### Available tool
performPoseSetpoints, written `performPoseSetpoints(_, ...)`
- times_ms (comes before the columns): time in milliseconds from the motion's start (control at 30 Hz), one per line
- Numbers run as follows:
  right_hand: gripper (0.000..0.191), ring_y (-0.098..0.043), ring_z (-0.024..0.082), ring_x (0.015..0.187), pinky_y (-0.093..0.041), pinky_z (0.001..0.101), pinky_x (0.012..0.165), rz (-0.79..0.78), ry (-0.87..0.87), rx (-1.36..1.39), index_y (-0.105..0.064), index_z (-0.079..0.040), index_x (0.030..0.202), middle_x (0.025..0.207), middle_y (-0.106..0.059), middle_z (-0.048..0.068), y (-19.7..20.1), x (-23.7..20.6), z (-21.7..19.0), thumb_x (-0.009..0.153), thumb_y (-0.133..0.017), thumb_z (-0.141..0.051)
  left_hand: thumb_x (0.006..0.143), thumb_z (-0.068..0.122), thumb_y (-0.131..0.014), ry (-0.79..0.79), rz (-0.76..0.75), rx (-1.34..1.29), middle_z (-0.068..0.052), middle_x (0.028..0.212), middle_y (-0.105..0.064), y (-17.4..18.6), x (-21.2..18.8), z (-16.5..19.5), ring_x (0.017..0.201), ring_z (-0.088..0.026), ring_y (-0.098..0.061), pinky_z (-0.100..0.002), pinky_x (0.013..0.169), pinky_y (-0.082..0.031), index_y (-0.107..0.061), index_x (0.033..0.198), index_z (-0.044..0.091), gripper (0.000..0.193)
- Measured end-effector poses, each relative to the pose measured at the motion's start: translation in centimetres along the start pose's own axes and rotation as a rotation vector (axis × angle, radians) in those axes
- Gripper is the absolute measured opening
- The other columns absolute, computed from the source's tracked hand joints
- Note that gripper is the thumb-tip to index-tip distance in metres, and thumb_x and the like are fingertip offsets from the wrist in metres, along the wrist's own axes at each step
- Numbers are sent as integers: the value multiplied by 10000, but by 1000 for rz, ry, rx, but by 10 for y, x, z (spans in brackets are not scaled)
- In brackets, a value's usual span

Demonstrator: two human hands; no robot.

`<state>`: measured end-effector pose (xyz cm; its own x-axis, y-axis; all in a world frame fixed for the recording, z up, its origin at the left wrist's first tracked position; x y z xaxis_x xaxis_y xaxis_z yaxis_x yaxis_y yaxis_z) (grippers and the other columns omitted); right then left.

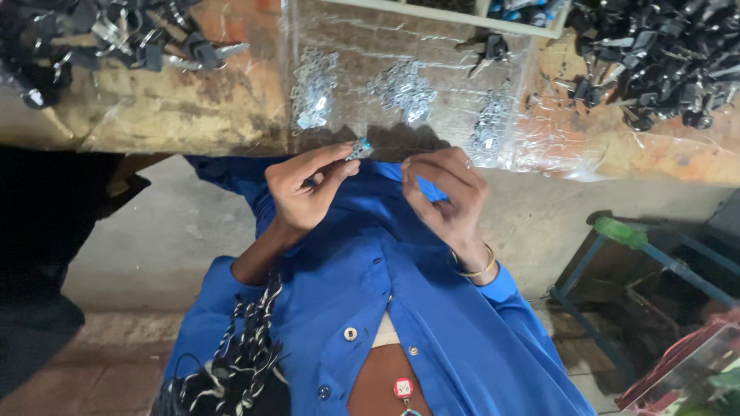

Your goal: The person assembles padlocks at a workbench. They pick small pin tumbler and spring components from a compartment tray, insert them by hand into padlock cylinder bodies, and place finished assemblies with the piles of padlock bodies and keys on the table, repeating the cycle.

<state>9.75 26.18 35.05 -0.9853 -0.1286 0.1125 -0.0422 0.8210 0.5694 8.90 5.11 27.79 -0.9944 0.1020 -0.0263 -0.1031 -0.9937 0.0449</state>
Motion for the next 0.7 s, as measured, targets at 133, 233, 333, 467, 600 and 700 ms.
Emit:
performPoseSetpoints(133,149,-634,252,916,-500,349,852,75,-51,16,-742,-28,1018,1019,-743,65,-21,14,-9,885,-787,22,939,-42,-797,4,-5,-26,-120,1136,-778,0,-2,-4,902,-123,-792,-187,569,-499,-742,1157,9,231)
performPoseSetpoints(233,164,-624,242,915,-469,344,858,56,-51,-14,-768,-29,1064,1023,-732,81,-32,20,-16,919,-790,43,909,-30,-825,-44,28,4,-126,1156,-773,3,-3,-5,839,-102,-769,-190,558,-486,-753,1140,24,249)
performPoseSetpoints(333,203,-655,159,881,-516,313,831,88,-308,180,-736,-71,1071,969,-699,16,-39,20,-1,877,-788,-41,888,-22,-844,-21,11,29,-128,1177,-781,4,-3,-10,716,-74,-696,-204,550,-473,-765,1142,31,272)
performPoseSetpoints(467,302,-664,147,895,-353,356,978,60,-81,-68,-687,-49,1147,947,-766,12,-41,24,-21,890,-844,-26,927,-46,-794,-58,-20,-3,-144,1220,-754,5,-7,-9,868,-127,-760,-236,663,-566,-736,1189,7,274)
performPoseSetpoints(600,296,-643,156,902,-353,364,971,20,16,-257,-690,-79,1115,954,-773,-11,-46,26,-31,882,-871,-58,956,-83,-735,-144,-30,51,-156,1231,-738,9,-8,-4,966,-190,-791,-269,795,-656,-719,1199,-11,255)
performPoseSetpoints(700,253,-637,157,883,-367,360,929,-44,36,-269,-702,-99,1058,945,-769,-19,-51,30,-31,874,-872,-71,945,-96,-724,-190,-19,103,-163,1219,-741,14,-7,-1,952,-207,-797,-277,789,-659,-724,1177,-21,244)
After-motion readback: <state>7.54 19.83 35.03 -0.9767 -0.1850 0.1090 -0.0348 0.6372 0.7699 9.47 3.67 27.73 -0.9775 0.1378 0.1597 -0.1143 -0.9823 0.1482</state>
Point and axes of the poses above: each hand's wrist, its own x-axis towards the middle knuckle, its own y-axis out of the back of the hand, z = x × y, the point moved 7 cm from there along x, towards the middle knuckle
